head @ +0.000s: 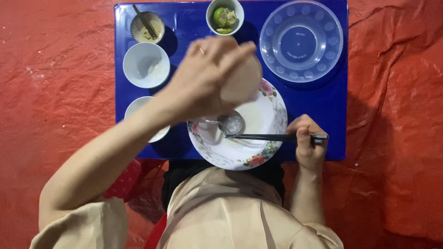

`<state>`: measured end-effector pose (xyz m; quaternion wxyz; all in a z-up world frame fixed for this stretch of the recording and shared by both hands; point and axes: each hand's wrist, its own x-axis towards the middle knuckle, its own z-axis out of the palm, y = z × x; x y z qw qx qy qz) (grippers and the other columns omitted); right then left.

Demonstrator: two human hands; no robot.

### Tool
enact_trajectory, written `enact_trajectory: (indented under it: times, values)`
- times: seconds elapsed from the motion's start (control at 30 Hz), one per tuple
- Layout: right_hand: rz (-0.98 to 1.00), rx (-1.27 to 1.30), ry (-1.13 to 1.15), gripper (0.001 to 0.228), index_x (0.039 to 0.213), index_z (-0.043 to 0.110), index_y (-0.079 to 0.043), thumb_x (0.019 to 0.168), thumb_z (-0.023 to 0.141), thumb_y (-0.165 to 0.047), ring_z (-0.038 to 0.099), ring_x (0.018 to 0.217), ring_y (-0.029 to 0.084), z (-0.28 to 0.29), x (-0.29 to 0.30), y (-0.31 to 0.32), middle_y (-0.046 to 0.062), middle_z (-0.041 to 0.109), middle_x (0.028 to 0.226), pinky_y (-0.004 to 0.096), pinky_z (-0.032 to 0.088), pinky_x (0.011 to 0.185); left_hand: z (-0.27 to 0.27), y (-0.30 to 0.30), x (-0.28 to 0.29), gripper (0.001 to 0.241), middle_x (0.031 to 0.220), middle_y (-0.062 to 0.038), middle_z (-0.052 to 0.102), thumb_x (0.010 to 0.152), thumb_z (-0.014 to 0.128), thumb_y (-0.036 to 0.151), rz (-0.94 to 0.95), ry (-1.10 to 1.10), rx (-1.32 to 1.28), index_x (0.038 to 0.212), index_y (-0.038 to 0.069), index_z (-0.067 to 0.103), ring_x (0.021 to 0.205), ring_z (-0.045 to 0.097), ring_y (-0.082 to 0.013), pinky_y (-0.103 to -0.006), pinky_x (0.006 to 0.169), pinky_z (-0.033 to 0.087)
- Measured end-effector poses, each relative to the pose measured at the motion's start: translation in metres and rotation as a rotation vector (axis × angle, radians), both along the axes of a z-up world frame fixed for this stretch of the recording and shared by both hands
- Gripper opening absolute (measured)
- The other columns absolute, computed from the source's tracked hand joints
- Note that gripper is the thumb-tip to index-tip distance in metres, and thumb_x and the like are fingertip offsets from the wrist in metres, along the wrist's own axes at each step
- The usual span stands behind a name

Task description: Mixing liquid and powder ingredients in a bowl using chopsticks and a spoon to create a uniform mixture.

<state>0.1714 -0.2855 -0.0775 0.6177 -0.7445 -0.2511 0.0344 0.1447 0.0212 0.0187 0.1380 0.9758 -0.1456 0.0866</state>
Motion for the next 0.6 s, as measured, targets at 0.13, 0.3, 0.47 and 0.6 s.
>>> enact_trajectory:
  times: [0.13,0.3,0.47,0.6]
  values:
    - [0.036,0.102,-0.046,0.054,0.076,0.06,-0.003,0.108,0.048,-0.044,0.055,0.066,0.019,0.004,-0.001,-0.001,0.008,0.058,0.072,0.03,0.041,0.064,-0.004,0.052,0.019,0.106,0.14,-0.024,0.041,0.067,0.096,0.042,0.137,0.124,-0.048,0.153,0.021,0.037,0.126,0.045,-0.041,-0.0598,0.102,0.04]
    - [0.055,0.039,-0.108,0.054,0.076,0.061,-0.003,0.109,0.044,-0.043,0.056,0.064,0.019,0.011,-0.002,-0.005,0.008,0.06,0.071,0.03,0.042,0.063,-0.071,0.106,0.039,0.097,0.121,-0.021,0.05,0.06,0.086,0.047,0.245,0.165,0.194,0.14,0.008,0.046,0.103,0.054,-0.0411,-0.0542,0.089,0.041]
    - [0.063,0.006,-0.107,0.052,0.076,0.062,-0.004,0.108,0.046,-0.041,0.057,0.062,0.018,0.014,-0.001,-0.013,0.007,0.061,0.071,0.029,0.043,0.061,-0.102,0.12,0.056,0.103,0.125,-0.022,0.057,0.062,0.086,0.058,0.283,0.278,0.259,0.144,0.01,0.045,0.111,0.056,-0.0408,-0.0566,0.099,0.037]
    - [0.017,0.0,-0.135,0.052,0.075,0.063,-0.002,0.108,0.047,-0.038,0.062,0.06,0.02,0.016,-0.004,-0.018,0.011,0.064,0.069,0.028,0.049,0.057,-0.129,0.117,0.069,0.099,0.123,-0.019,0.062,0.064,0.086,0.06,0.246,0.184,0.344,0.141,0.01,0.05,0.112,0.059,-0.0405,-0.061,0.104,0.034]
